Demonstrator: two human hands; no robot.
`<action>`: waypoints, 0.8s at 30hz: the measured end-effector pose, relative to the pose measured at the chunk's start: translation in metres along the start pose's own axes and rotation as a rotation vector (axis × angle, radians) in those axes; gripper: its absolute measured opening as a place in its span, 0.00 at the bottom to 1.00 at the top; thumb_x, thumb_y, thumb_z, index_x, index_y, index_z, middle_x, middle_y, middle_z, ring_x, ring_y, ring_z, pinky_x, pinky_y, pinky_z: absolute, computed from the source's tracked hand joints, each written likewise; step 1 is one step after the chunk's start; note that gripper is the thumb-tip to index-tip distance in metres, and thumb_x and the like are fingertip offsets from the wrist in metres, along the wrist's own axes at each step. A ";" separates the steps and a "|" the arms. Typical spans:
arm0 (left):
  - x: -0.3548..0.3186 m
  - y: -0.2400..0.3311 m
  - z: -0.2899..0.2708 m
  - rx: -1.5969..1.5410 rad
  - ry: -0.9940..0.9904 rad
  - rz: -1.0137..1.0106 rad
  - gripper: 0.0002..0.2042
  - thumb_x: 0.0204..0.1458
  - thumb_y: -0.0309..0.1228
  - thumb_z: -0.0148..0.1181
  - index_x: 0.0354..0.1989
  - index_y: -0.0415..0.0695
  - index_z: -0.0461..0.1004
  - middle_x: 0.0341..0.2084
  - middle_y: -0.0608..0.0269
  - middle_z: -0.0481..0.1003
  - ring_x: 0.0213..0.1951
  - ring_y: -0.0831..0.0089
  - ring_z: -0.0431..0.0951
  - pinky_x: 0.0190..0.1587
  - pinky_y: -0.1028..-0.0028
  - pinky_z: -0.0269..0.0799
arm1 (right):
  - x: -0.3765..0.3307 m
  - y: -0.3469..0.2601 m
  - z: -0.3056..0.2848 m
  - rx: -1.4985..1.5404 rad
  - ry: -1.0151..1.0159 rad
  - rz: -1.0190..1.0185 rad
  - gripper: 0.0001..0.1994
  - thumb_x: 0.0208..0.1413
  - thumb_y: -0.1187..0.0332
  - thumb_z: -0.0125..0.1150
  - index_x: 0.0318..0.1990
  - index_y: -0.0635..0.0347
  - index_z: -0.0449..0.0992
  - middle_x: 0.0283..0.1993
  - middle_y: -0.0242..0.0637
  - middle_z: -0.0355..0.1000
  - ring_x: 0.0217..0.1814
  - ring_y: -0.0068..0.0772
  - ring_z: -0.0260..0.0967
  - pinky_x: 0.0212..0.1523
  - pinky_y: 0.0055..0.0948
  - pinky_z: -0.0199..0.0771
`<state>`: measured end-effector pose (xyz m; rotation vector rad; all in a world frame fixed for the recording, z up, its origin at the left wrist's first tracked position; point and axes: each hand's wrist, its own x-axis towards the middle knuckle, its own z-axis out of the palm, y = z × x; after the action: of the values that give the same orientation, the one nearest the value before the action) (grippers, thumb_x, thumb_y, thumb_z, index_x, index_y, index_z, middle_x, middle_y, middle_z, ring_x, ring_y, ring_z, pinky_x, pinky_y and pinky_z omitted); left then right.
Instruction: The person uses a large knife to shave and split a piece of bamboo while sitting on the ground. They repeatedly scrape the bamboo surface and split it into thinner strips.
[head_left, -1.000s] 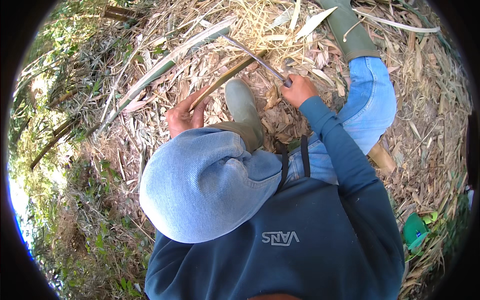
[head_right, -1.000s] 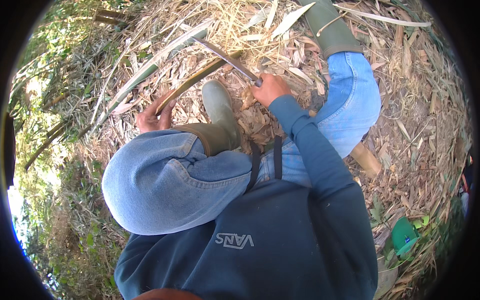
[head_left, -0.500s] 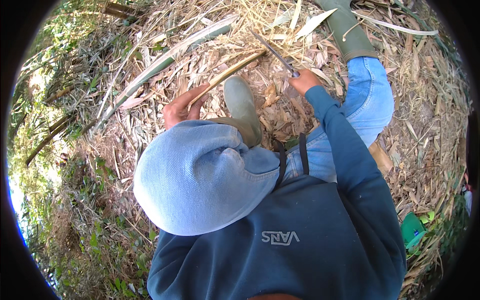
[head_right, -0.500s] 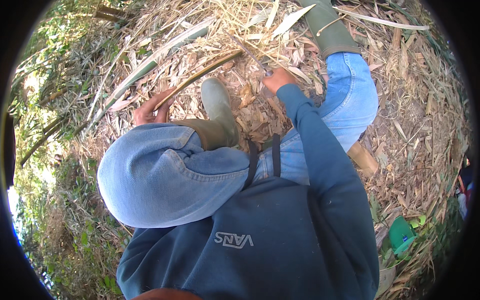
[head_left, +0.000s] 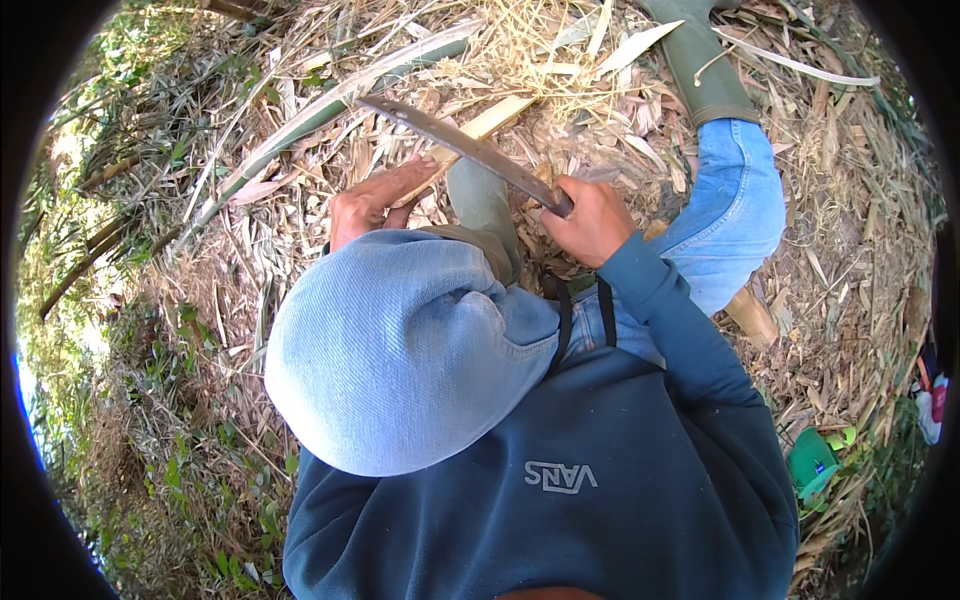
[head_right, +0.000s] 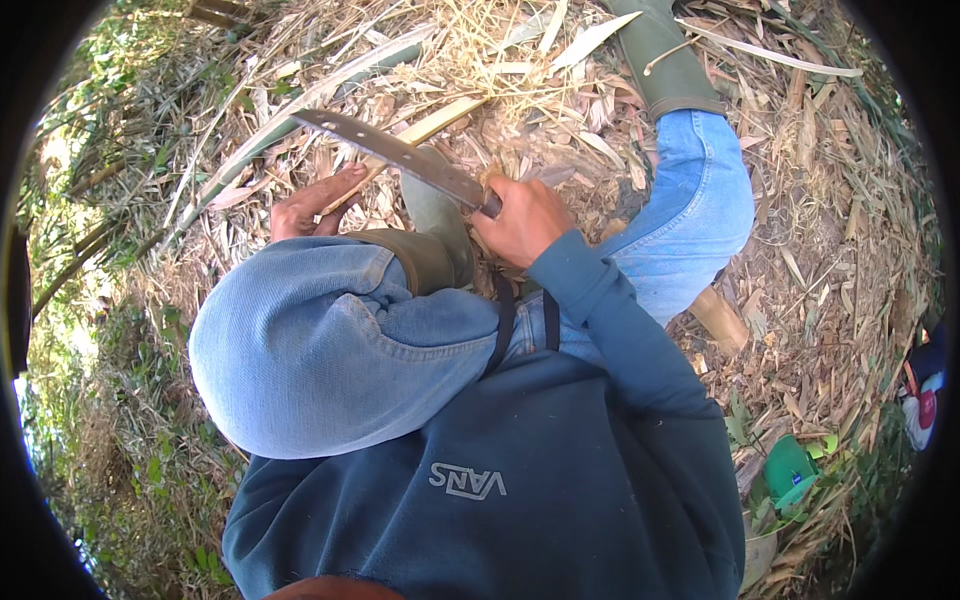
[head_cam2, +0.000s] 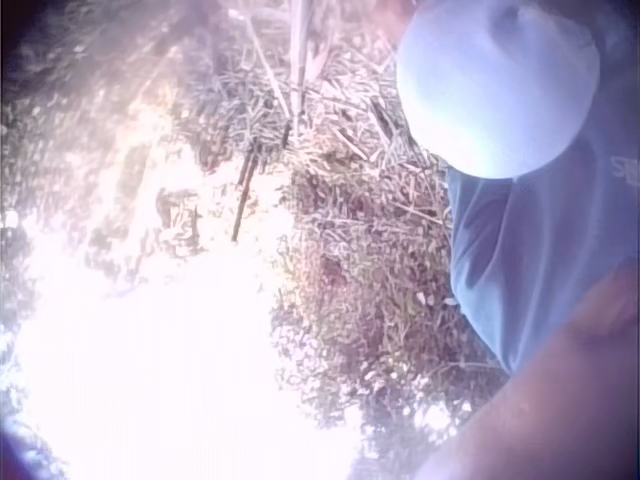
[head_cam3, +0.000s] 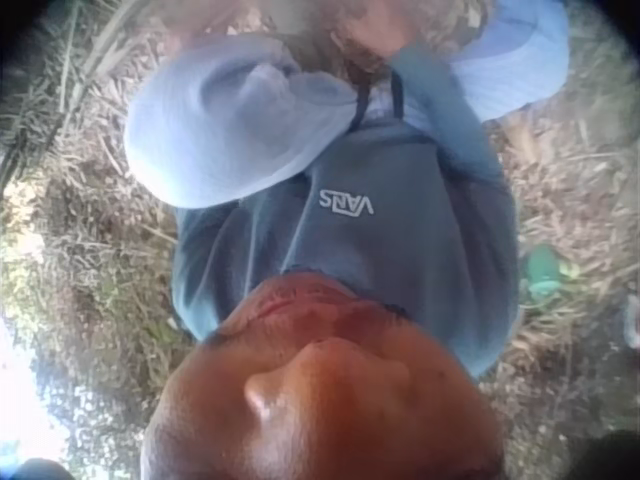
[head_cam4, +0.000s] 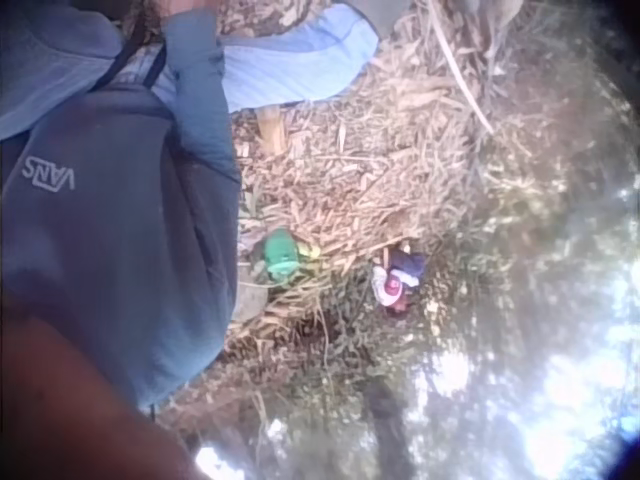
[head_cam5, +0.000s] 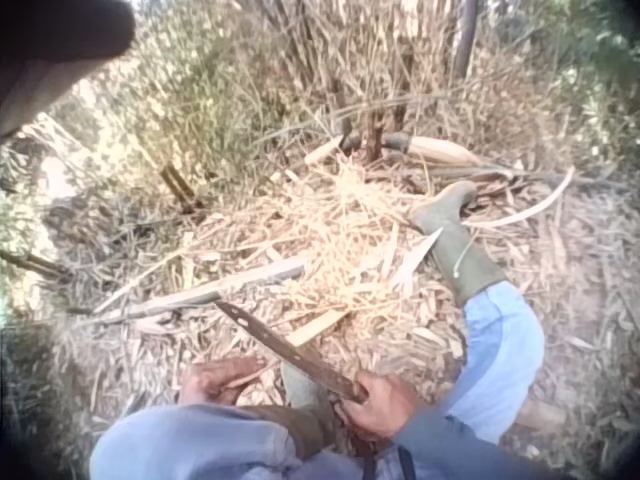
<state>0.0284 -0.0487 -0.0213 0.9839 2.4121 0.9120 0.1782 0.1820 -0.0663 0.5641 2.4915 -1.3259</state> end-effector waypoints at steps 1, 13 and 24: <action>0.001 0.004 -0.001 -0.003 0.001 -0.007 0.18 0.49 0.13 0.60 0.47 0.45 0.79 0.46 0.53 0.78 0.52 0.62 0.77 0.55 0.69 0.75 | -0.003 -0.001 -0.003 -0.001 0.000 -0.029 0.12 0.45 0.64 0.61 0.27 0.65 0.71 0.19 0.52 0.67 0.24 0.58 0.68 0.28 0.46 0.67; 0.005 0.006 0.002 0.020 0.012 0.046 0.16 0.48 0.15 0.62 0.45 0.42 0.80 0.44 0.53 0.79 0.50 0.63 0.78 0.55 0.69 0.74 | 0.042 0.064 0.004 -0.142 -0.048 0.259 0.12 0.48 0.59 0.59 0.29 0.60 0.77 0.26 0.50 0.74 0.32 0.53 0.74 0.39 0.47 0.73; -0.008 0.025 -0.008 -0.054 0.108 -0.131 0.14 0.50 0.15 0.60 0.45 0.43 0.80 0.42 0.52 0.80 0.48 0.63 0.80 0.52 0.69 0.77 | 0.076 0.070 0.002 -0.043 -0.148 0.391 0.18 0.47 0.57 0.60 0.36 0.65 0.78 0.37 0.54 0.76 0.38 0.51 0.75 0.43 0.43 0.73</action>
<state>0.0408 -0.0443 0.0026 0.7657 2.4934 1.0000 0.1428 0.2321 -0.1492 0.8564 2.1453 -1.1155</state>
